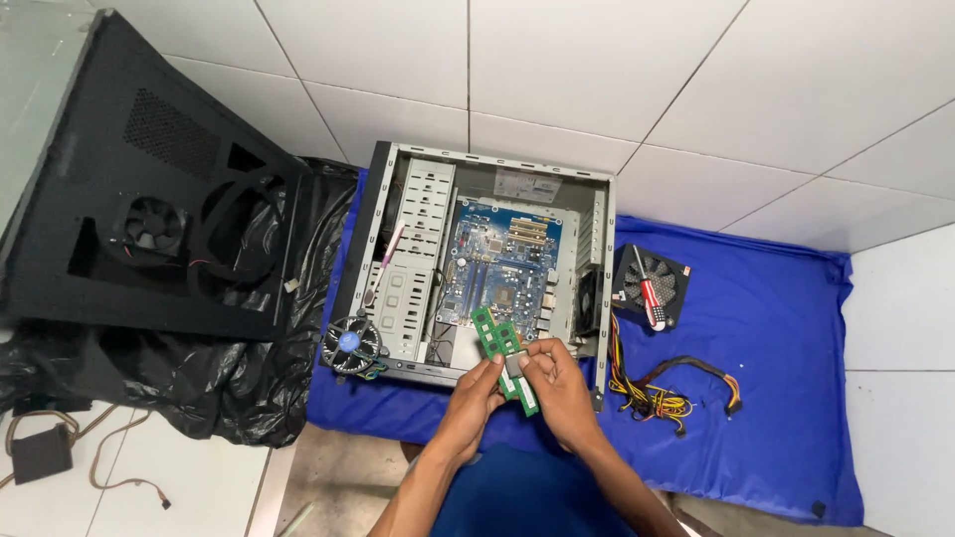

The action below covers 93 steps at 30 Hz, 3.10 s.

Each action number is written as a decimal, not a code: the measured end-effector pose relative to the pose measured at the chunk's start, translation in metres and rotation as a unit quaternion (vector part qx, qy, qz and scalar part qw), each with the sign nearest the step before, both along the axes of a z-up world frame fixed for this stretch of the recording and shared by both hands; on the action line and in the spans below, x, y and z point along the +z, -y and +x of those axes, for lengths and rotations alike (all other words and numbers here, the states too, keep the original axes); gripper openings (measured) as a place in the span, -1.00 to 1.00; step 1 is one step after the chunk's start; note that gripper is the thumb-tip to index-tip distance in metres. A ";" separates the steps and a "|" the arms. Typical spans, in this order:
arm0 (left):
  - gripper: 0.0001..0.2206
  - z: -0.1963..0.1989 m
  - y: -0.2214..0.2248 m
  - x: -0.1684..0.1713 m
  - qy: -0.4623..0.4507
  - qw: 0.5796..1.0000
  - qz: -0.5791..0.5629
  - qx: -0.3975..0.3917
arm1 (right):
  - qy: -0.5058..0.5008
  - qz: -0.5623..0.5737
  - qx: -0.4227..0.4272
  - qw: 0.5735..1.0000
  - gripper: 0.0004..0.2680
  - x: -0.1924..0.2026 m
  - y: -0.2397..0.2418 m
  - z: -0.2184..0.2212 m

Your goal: Removing the motherboard and RAM modules from a desktop computer case using a screwdriver.

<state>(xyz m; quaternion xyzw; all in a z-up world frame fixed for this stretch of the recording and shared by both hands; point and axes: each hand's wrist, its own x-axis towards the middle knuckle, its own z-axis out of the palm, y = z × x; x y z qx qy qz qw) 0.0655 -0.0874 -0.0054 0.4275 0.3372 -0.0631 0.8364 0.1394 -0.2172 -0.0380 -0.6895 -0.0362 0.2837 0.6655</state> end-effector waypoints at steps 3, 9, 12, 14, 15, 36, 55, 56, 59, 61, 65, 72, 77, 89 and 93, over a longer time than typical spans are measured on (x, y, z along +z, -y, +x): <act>-0.61 -0.001 -0.002 0.001 0.006 1.000 -0.009 0.001 | 0.005 -0.001 0.002 1.000 -0.93 0.005 -0.002 -0.001; -0.63 -0.004 -0.002 -0.004 0.036 0.999 -0.026 0.010 | -0.003 0.004 0.013 1.000 -0.77 0.020 -0.006 -0.001; -0.64 -0.003 -0.003 -0.002 0.049 0.998 -0.023 0.009 | -0.004 0.011 0.016 1.000 -0.77 0.022 -0.005 -0.002; -0.66 -0.004 -0.004 -0.004 0.054 0.998 -0.013 0.006 | -0.007 0.014 0.015 1.000 -0.77 0.024 -0.005 -0.002; -0.67 -0.004 -0.005 -0.006 0.059 0.998 -0.004 0.002 | -0.010 0.016 0.015 1.000 -0.77 0.025 -0.005 -0.002; -0.50 -0.015 -0.035 0.010 0.020 0.998 0.045 -0.033 | 0.171 -0.155 -0.210 0.950 -0.80 0.005 0.107 0.163; -0.54 -0.010 -0.040 0.006 -0.011 0.999 0.038 -0.014 | 0.284 -0.479 -0.049 0.829 -0.74 -0.223 0.204 0.279; -0.56 -0.009 -0.042 0.005 -0.011 0.999 0.041 -0.012 | 0.278 -0.498 -0.046 0.820 -0.71 -0.219 0.201 0.276; -0.58 -0.006 -0.046 0.005 -0.016 0.999 0.049 -0.007 | 0.298 -0.507 -0.036 0.808 -0.66 -0.213 0.196 0.268; -0.58 -0.004 -0.047 0.004 -0.020 0.998 0.053 -0.005 | 0.325 -0.498 -0.028 0.803 -0.64 -0.202 0.193 0.261; -0.57 0.000 -0.050 0.004 -0.023 0.998 0.050 0.002 | 0.271 -0.507 -0.038 0.817 -0.60 -0.167 0.177 0.242; -0.59 0.012 -0.055 -0.008 -0.031 0.998 0.037 0.039 | 0.430 -0.341 -0.043 0.835 -0.77 -0.080 0.118 0.183; -0.45 0.041 -0.073 -0.102 -0.041 0.993 0.040 0.104 | 0.482 -0.270 -0.064 0.831 -0.84 -0.036 0.052 0.128; -0.30 0.098 -0.081 -0.206 -0.219 0.962 0.141 0.086 | 0.055 -0.487 0.162 0.856 -0.46 -0.207 -0.028 0.155; -0.33 0.100 -0.074 -0.158 -0.222 0.962 0.125 0.094 | -0.015 -0.491 0.124 0.862 -0.53 -0.178 -0.039 0.151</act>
